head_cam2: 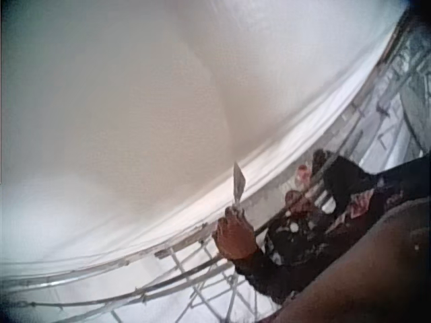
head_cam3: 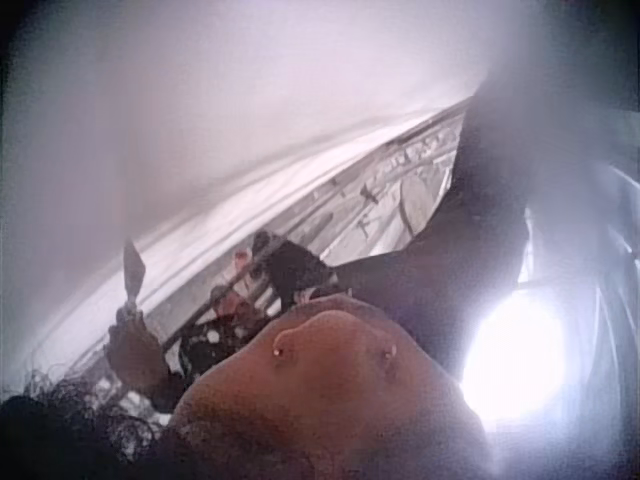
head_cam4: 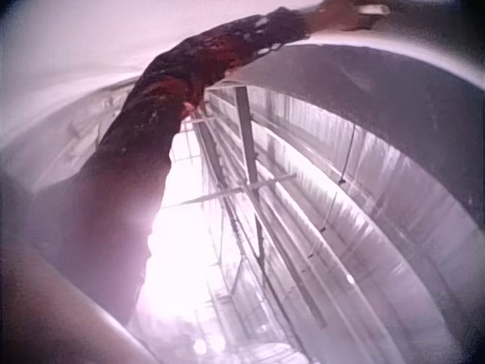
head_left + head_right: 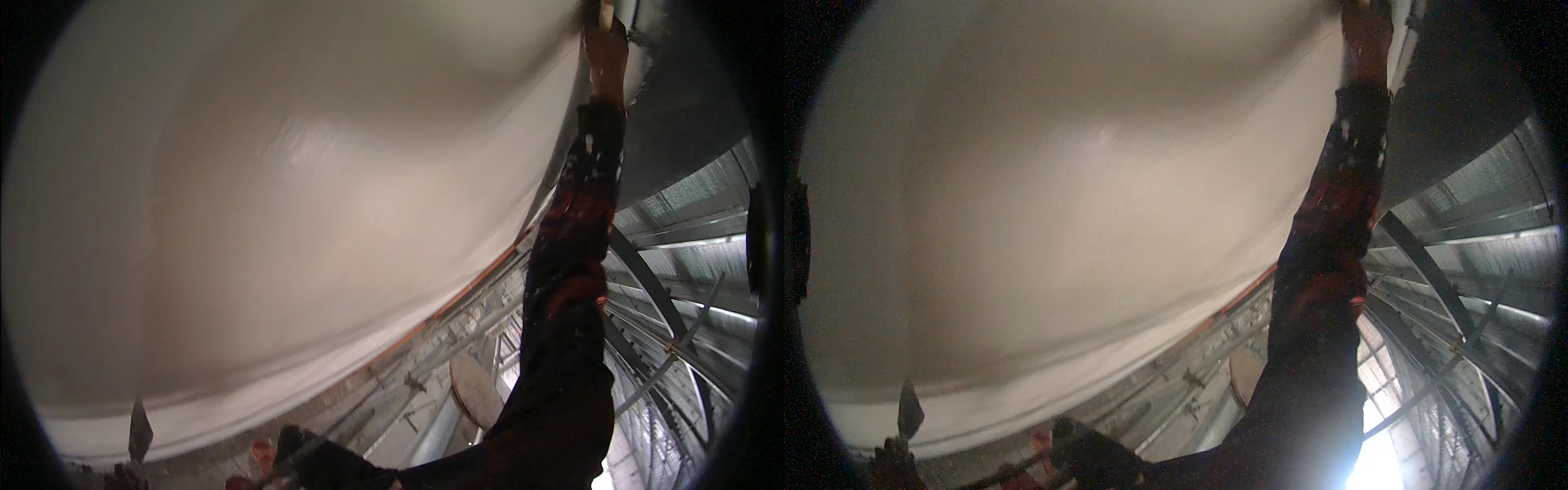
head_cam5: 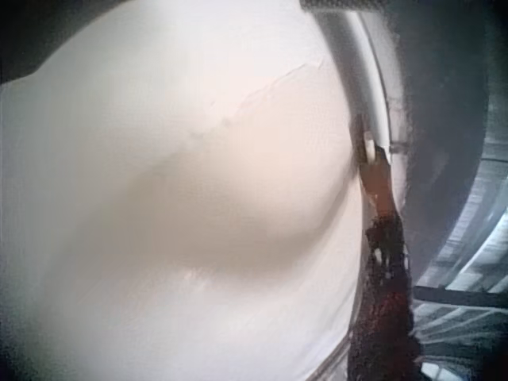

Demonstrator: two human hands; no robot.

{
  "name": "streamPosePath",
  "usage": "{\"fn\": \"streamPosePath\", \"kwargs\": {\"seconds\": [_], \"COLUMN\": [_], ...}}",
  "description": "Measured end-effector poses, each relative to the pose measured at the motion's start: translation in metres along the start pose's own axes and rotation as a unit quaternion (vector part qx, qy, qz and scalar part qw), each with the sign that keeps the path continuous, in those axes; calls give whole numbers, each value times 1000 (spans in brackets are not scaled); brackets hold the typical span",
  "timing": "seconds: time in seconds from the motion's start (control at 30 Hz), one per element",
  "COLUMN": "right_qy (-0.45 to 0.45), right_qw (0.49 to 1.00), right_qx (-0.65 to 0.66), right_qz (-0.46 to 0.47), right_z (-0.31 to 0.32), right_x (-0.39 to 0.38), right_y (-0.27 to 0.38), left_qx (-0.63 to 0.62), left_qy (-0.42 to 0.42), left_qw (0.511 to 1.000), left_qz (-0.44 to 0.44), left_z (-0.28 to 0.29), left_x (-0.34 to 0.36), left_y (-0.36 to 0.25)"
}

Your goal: The person stands on scaffolding and applies plaster to a white ceiling using a hawk and trowel. They repeatedly scoop plaster from the hawk and spread it onto the ceiling surface in smooth strokes, working on different sections of the overhead area.

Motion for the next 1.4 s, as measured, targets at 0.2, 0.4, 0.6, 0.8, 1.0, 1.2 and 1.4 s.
{"fn": "streamPosePath", "kwargs": {"seconds": [0.2,0.4,0.6,0.8,1.0,1.2,1.4], "right_qy": [58,276,397,574,473,347,27], "right_qw": [990,944,896,743,435,560,421], "right_qx": [86,160,197,339,650,690,888], "right_qz": [95,-86,-22,58,-405,-301,-184], "right_z": [67,143,230,287,291,328,351], "right_x": [-205,-405,-587,-610,-551,-542,-472], "right_y": [107,272,390,380,275,239,214], "left_qx": [-10,-57,-52,-118,-390,-479,-309], "left_qy": [49,37,127,-21,52,295,357], "left_qw": [997,998,990,993,918,825,858], "left_qz": [57,11,35,-18,45,-59,-203], "left_z": [-2,6,31,19,50,98,92], "left_x": [-6,-4,9,9,4,-23,-48], "left_y": [-1,-3,-20,-6,-17,-110,-150]}}
Point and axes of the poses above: each hand's wrist, its own x-axis towards the middle knuckle, its own z-axis out of the back of the hand, y = z × x, the point moved 2 cm from there along x, towards the middle knuckle, and after that the axes turned 5 degrees about -y, right-handed, at the moved point
